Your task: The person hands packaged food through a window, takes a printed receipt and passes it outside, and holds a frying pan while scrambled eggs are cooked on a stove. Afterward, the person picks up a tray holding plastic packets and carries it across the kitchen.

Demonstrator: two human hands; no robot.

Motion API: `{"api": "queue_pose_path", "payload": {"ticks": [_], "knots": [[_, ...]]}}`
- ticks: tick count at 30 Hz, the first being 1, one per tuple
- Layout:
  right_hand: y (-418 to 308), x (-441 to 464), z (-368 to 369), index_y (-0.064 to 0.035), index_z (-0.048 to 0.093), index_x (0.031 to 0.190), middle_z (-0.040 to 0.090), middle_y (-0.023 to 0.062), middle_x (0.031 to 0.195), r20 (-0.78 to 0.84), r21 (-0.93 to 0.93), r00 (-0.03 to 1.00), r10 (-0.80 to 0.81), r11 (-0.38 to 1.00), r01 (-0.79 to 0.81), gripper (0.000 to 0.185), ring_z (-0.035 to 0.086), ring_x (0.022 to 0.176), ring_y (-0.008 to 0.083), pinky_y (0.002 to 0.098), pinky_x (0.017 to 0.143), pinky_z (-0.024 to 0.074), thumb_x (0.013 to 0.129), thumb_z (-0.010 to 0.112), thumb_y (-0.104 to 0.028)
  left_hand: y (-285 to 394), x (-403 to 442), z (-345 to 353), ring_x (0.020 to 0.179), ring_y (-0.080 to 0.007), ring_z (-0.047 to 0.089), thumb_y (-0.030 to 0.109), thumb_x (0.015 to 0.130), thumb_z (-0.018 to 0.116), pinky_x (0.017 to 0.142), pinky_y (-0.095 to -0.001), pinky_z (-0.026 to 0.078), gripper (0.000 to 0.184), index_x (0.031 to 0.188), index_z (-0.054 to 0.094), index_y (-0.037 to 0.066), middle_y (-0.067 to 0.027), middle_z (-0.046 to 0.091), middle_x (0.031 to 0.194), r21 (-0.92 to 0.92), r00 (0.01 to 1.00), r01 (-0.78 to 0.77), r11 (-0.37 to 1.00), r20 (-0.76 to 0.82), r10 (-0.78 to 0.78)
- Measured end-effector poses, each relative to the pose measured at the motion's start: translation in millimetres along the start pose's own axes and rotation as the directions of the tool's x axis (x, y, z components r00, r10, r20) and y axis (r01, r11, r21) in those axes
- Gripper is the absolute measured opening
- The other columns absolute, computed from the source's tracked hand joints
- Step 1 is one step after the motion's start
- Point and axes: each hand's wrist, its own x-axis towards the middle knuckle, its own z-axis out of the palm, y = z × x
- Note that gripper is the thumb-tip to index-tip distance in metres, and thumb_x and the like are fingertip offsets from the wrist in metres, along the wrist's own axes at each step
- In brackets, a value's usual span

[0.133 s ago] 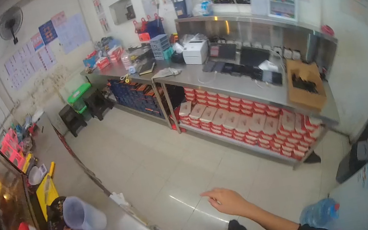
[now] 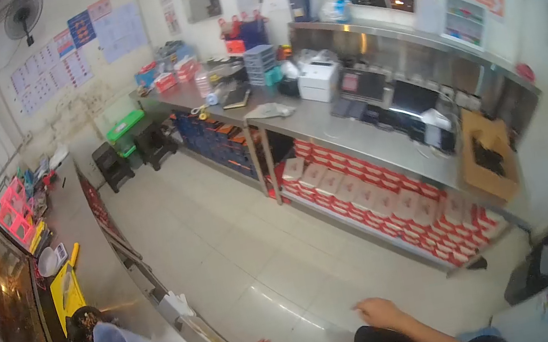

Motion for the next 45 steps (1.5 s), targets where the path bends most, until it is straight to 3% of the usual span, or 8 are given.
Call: {"api": "queue_pose_path", "payload": {"ticks": [9,14,29,32,33,34,37,45], "knots": [[89.2,370.4,-116.5,-0.0104,0.056,0.097,0.056,0.0178,0.094,0.286,-0.131,0.958,0.009,0.991,0.029,0.028,0.053,0.088,0.0319,0.0405,0.078,0.0414,0.072,0.045,-0.016,-51.0,290.3,72.4,0.082,-0.0279,0.056,0.018,0.080,0.045,0.075,-0.0352,0.042,0.027,0.102,0.048,0.002,-0.0157,0.058,0.087,0.265,0.956,0.288,0.920,-0.030,-0.291],[-10.9,670.9,-158.4,-0.0076,0.055,0.099,0.056,0.0164,0.091,0.130,0.053,0.861,-0.493,0.870,0.490,0.027,0.053,0.087,0.0308,0.0389,0.076,0.0414,0.075,0.043,-0.014,-89.1,410.2,56.9,0.110,-0.0344,0.036,0.036,0.081,0.044,0.094,-0.0405,0.025,0.057,0.123,0.027,0.003,-0.0146,0.033,0.125,0.476,0.494,0.727,0.496,0.141,-0.858],[-219.2,1228.1,-203.5,-0.0112,0.053,0.104,0.058,0.0141,0.086,0.513,0.448,0.668,-0.539,0.832,0.328,0.029,0.056,0.078,0.0251,0.0332,0.070,0.0435,0.077,0.044,-0.016,-200.1,1085.2,-85.2,0.094,-0.0259,0.047,0.023,0.079,0.046,0.083,-0.0359,0.036,0.030,0.101,0.050,0.003,-0.0113,0.052,0.101,0.336,0.515,0.800,0.497,0.039,-0.856],[-203.6,1333.9,-222.1,-0.0107,0.053,0.105,0.058,0.0117,0.077,0.235,0.556,0.860,-0.453,0.789,0.264,0.030,0.056,0.068,0.0201,0.0297,0.066,0.0431,0.076,0.046,-0.013,-232.2,1276.7,-129.3,0.091,-0.0242,0.050,0.021,0.079,0.046,0.081,-0.0350,0.038,0.027,0.096,0.055,0.003,-0.0107,0.056,0.096,0.311,0.688,0.692,0.651,-0.014,-0.725],[-201.3,1373.3,-231.0,-0.0090,0.053,0.105,0.057,0.0088,0.073,0.171,0.608,0.919,-0.356,0.772,0.186,0.030,0.054,0.067,0.0163,0.0278,0.064,0.0428,0.076,0.045,-0.011,-251.1,1345.5,-151.3,0.089,-0.0217,0.051,0.018,0.082,0.044,0.077,-0.0326,0.041,0.026,0.098,0.052,0.000,-0.0130,0.056,0.095,0.486,0.894,0.211,0.848,0.255,-0.368],[-199.5,1416.1,-244.1,-0.0073,0.053,0.105,0.056,0.0058,0.070,0.113,0.654,0.961,-0.253,0.747,0.119,0.030,0.052,0.065,0.0125,0.0260,0.063,0.0425,0.077,0.044,-0.009,-216.7,1416.0,-155.3,0.075,-0.0195,0.055,0.020,0.080,0.044,0.065,-0.0326,0.043,0.023,0.087,0.050,-0.001,-0.0130,0.055,0.088,0.183,0.859,0.500,0.847,0.021,-0.512],[-206.7,1552.4,-273.4,-0.0052,0.053,0.103,0.055,0.0046,0.069,0.010,0.698,0.990,-0.139,0.710,0.093,0.030,0.051,0.064,0.0111,0.0256,0.062,0.0425,0.075,0.045,-0.008,-147.1,1584.4,-159.2,0.077,-0.0176,0.055,0.011,0.082,0.043,0.067,-0.0288,0.044,0.019,0.096,0.048,-0.001,-0.0120,0.057,0.084,-0.165,0.927,0.232,0.959,-0.261,-0.269],[-278.9,1828.1,-410.8,-0.0057,0.056,0.098,0.057,0.0107,0.072,-0.367,0.600,0.926,0.088,0.783,0.163,0.023,0.051,0.062,0.0171,0.0266,0.060,0.0420,0.076,0.049,-0.009,38.3,1881.0,-183.4,0.076,-0.0192,0.056,0.012,0.082,0.041,0.070,-0.0283,0.043,0.024,0.102,0.047,-0.001,-0.0117,0.058,0.085,0.127,0.981,-0.008,0.992,0.193,-0.017]]}}
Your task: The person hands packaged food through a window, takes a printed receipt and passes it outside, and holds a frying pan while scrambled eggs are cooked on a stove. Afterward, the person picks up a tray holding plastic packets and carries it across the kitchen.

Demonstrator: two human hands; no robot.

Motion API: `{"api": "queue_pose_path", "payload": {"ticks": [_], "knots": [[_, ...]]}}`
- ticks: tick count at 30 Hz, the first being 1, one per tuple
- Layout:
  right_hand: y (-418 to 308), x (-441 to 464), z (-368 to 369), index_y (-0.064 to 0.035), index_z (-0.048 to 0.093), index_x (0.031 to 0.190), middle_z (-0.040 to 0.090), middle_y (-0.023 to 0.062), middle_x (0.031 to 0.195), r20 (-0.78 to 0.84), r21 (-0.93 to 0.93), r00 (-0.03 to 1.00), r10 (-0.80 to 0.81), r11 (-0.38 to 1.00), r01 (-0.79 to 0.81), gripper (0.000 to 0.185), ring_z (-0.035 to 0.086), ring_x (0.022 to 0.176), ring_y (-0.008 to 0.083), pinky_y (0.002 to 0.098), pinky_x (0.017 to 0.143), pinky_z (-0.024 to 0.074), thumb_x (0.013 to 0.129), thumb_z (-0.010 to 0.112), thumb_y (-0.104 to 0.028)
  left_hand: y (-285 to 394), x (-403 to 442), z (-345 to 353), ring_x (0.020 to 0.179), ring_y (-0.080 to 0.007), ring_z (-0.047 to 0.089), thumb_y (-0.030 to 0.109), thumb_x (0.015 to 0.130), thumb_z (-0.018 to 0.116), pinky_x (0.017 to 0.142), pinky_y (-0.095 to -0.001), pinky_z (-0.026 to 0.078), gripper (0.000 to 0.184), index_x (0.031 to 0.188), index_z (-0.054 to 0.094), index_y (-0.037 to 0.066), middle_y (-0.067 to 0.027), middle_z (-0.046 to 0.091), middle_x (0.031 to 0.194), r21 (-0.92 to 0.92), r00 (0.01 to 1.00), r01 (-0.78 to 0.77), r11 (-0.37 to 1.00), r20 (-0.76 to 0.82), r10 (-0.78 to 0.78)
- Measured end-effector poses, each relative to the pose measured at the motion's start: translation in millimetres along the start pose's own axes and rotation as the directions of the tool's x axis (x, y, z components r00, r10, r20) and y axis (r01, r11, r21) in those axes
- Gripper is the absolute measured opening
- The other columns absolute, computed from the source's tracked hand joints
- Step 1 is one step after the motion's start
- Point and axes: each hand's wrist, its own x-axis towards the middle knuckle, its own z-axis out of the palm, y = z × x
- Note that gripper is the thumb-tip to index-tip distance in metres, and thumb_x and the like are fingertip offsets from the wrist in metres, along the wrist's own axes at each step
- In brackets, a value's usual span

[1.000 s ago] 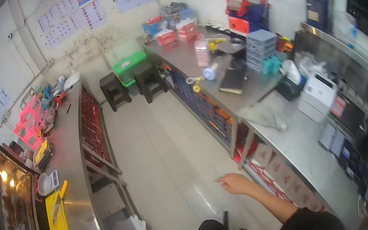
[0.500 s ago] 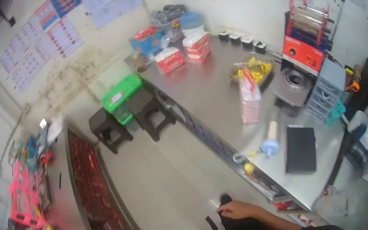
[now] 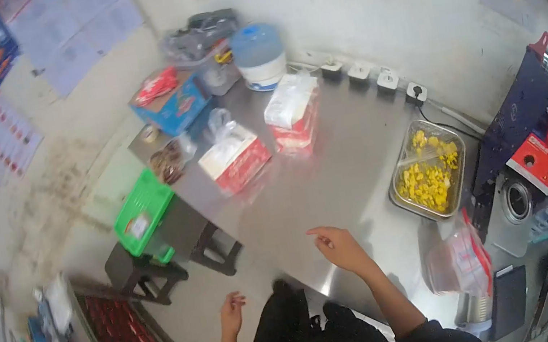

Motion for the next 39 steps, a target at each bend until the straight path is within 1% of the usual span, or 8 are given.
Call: {"api": "queue_pose_path", "payload": {"ticks": [6,17,20,23,27,34,36,39], "knots": [[14.7,172.7,17.3,-0.0044,0.056,0.098,0.055,0.0107,0.073,-0.369,-0.029,0.928,0.045,0.998,-0.061,0.025,0.053,0.063,0.0198,0.0293,0.062,0.0429,0.074,0.053,-0.009,82.1,233.0,-35.7,0.086,-0.0168,0.052,0.006,0.082,0.039,0.075,-0.0274,0.040,0.020,0.099,0.047,-0.002,-0.0101,0.055,0.091,-0.049,0.948,-0.304,0.951,-0.116,0.297],[-7.7,399.8,-20.6,0.0056,0.052,0.094,0.045,0.0177,0.096,-0.940,-0.155,0.279,0.195,0.484,-0.861,0.054,0.045,0.089,0.0302,0.0404,0.074,0.0376,0.070,0.056,-0.043,147.0,510.3,-62.0,0.082,-0.0181,0.053,0.001,0.081,0.038,0.073,-0.0279,0.041,0.017,0.091,0.051,-0.002,-0.0106,0.056,0.089,-0.064,0.871,-0.448,0.892,0.194,0.451],[0.8,410.2,-15.5,0.0001,0.054,0.093,0.045,0.0154,0.094,-0.950,-0.257,0.312,0.025,0.506,-0.823,0.043,0.045,0.087,0.0293,0.0408,0.072,0.0372,0.066,0.063,-0.033,145.4,533.0,-42.9,0.081,-0.0180,0.053,0.000,0.081,0.039,0.072,-0.0274,0.040,0.016,0.090,0.052,-0.001,-0.0100,0.056,0.087,-0.083,0.871,-0.411,0.908,0.257,0.418],[-1.9,399.3,-11.3,-0.0105,0.054,0.089,0.046,0.0106,0.092,-0.600,-0.572,0.792,-0.117,0.755,-0.322,0.037,0.046,0.086,0.0288,0.0368,0.067,0.0395,0.054,0.063,-0.002,156.0,540.5,-31.0,0.079,-0.0207,0.054,0.000,0.080,0.039,0.071,-0.0277,0.041,0.016,0.087,0.053,0.000,-0.0106,0.057,0.084,-0.064,0.834,-0.450,0.891,0.327,0.445],[-9.5,380.3,12.6,-0.0096,0.053,0.086,0.047,0.0108,0.093,-0.557,-0.534,0.830,-0.029,0.778,-0.332,0.033,0.048,0.085,0.0280,0.0348,0.065,0.0413,0.056,0.059,0.002,176.8,542.7,-19.9,0.077,-0.0261,0.055,0.001,0.079,0.040,0.070,-0.0294,0.042,0.016,0.083,0.055,0.000,-0.0125,0.057,0.081,-0.102,0.672,-0.589,0.802,0.489,0.556],[-11.5,411.9,-24.1,-0.0013,0.047,0.077,0.046,0.0060,0.062,-0.904,0.096,0.383,0.192,0.962,-0.257,0.004,0.048,0.058,0.0133,0.0274,0.052,0.0391,0.076,0.043,-0.001,242.4,546.7,37.7,0.083,-0.0274,0.054,0.006,0.077,0.046,0.076,-0.0328,0.040,0.017,0.093,0.052,0.001,-0.0130,0.057,0.087,-0.369,0.663,-0.295,0.881,0.585,0.467],[-28.9,421.0,-49.0,-0.0006,0.045,0.072,0.043,0.0029,0.054,-0.930,0.036,0.358,0.083,0.990,-0.136,0.015,0.044,0.049,0.0074,0.0234,0.042,0.0342,0.083,0.037,-0.006,242.9,555.1,66.7,0.096,-0.0291,0.048,0.016,0.075,0.056,0.083,-0.0361,0.036,0.034,0.103,0.045,0.000,-0.0156,0.051,0.101,-0.225,0.402,-0.711,0.666,0.648,0.647],[-92.4,433.1,-90.6,-0.0008,0.046,0.069,0.041,0.0003,0.049,-0.970,0.020,0.243,0.029,0.999,-0.037,0.021,0.039,0.040,0.0062,0.0217,0.036,0.0300,0.085,0.038,-0.011,276.1,534.6,99.2,0.110,-0.0312,0.035,0.028,0.059,0.072,0.091,-0.0406,0.030,0.083,0.120,0.024,0.000,-0.0207,0.030,0.120,-0.347,0.260,-0.611,0.711,0.761,0.594]]}}
